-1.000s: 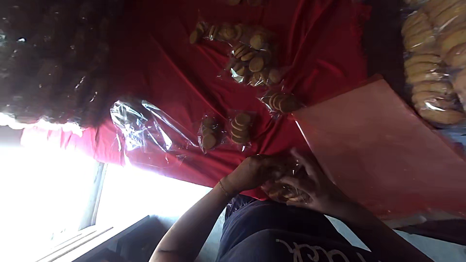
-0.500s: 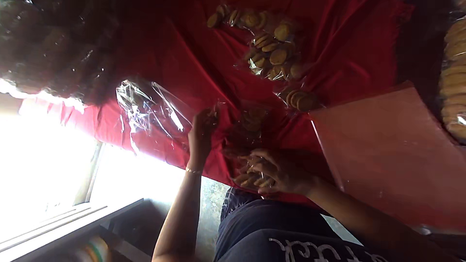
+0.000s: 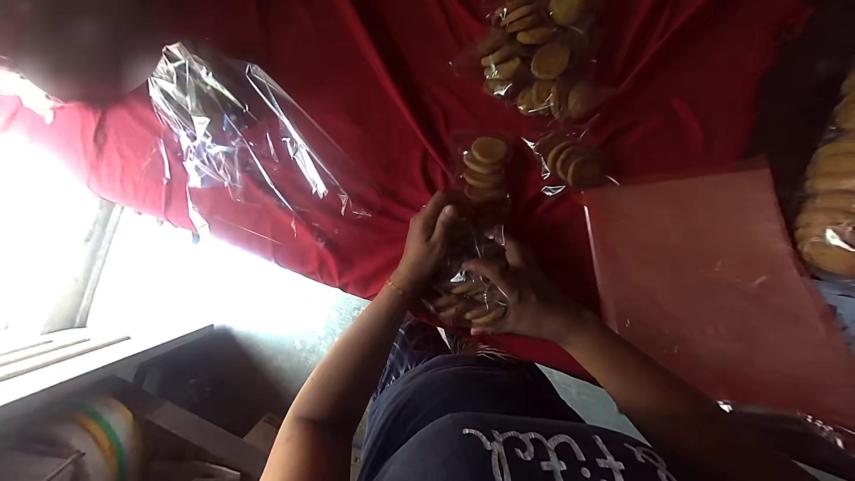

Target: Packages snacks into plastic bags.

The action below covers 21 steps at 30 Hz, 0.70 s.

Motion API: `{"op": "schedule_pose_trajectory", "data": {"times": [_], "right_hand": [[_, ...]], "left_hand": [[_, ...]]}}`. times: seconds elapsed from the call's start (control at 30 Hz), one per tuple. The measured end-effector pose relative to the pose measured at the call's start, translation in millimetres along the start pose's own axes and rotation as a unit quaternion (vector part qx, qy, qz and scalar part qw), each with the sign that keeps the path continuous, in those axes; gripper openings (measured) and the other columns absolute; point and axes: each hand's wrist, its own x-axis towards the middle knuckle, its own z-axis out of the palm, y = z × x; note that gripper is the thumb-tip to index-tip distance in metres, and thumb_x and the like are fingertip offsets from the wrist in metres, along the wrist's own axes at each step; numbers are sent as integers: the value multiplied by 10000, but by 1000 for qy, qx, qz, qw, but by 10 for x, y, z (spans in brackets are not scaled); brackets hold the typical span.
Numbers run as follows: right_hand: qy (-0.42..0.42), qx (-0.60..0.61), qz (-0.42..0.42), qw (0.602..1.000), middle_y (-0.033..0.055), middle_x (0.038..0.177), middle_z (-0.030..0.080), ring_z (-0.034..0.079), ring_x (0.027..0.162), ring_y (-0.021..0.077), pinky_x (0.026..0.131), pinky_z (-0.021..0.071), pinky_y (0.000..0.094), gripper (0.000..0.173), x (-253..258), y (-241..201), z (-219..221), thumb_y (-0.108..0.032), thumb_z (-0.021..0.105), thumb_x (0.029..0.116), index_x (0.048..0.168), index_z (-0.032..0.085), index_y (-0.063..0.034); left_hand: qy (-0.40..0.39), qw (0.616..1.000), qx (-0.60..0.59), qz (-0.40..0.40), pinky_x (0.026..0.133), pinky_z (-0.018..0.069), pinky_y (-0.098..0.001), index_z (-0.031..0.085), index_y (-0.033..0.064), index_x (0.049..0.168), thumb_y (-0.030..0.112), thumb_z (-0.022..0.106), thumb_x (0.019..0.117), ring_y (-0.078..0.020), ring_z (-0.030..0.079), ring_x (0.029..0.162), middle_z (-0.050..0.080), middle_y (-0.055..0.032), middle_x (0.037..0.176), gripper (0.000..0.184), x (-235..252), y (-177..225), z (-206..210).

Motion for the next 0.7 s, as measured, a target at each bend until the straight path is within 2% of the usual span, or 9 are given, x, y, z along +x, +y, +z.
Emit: {"op": "schedule_pose_trajectory", "data": {"times": [0.1,0.2,0.3,0.37,0.43,0.47,0.53,0.63,0.7], "right_hand": [[-1,32,1,999,301,1487,389,421,1391,386,1144,375,495,804,-48,42,-7,-717,762,688,1340,548,-298],[-26,60,8,998,303,1533,349,392,1419,400,1148,374,501,838,-49,105,-60,-686,780,681,1384,527,-307],[-57,41,-9,998,315,1526,360,375,1422,445,1133,371,544,866,-41,131,-116,-696,757,683,1420,522,-307],[-76,42,-24,996,294,1583,285,311,1472,420,1174,337,518,893,-11,155,-142,-663,790,676,1439,506,-295],[-78,53,-25,995,308,1596,250,284,1492,404,1188,329,485,917,2,186,-159,-666,793,673,1440,504,-253],[-73,59,-15,995,317,1589,255,312,1478,394,1172,350,471,930,3,200,-172,-682,788,659,1430,518,-238],[-64,71,11,995,318,1592,253,321,1476,390,1168,362,478,958,-20,212,-185,-726,773,652,1427,522,-221],[-29,85,15,996,272,1586,280,344,1459,346,1164,353,468,900,-70,184,-112,-689,781,682,1396,506,-215],[-5,88,10,996,209,1554,337,405,1413,283,1138,389,445,804,-122,161,-32,-638,793,718,1361,515,-246]], "left_hand": [[-38,998,-9,49,1088,469,-360,605,22,1289,208,383,1081,-144,562,1263,607,-75,1339,356,-285,-44,-304],[-107,979,141,104,1178,393,-413,596,130,1294,150,581,978,-232,397,1466,404,-148,1570,317,-590,-157,-555],[-136,937,272,171,1191,331,-513,625,258,1281,210,652,984,-365,323,1496,326,-257,1584,303,-493,-116,-481],[-176,921,281,204,1188,301,-596,714,223,1160,158,683,922,-443,346,1468,384,-305,1537,249,-236,-106,-422],[-198,919,269,209,1056,441,-559,753,159,1081,208,739,867,-395,551,1284,526,-282,1416,220,-22,-105,-367],[-192,925,257,203,976,476,-536,760,149,1056,260,760,842,-362,598,1188,584,-255,1321,240,33,-109,-323],[-150,953,215,154,953,473,-481,768,147,1004,301,799,816,-301,588,1122,613,-192,1195,245,-7,-128,-196],[-102,977,168,76,995,454,-506,770,123,1039,275,785,849,-316,560,1187,591,-195,1238,245,-194,-133,-54],[-149,974,154,70,1090,405,-521,719,116,1176,364,653,961,-302,498,1336,532,-191,1413,335,-308,-118,-130]]}}
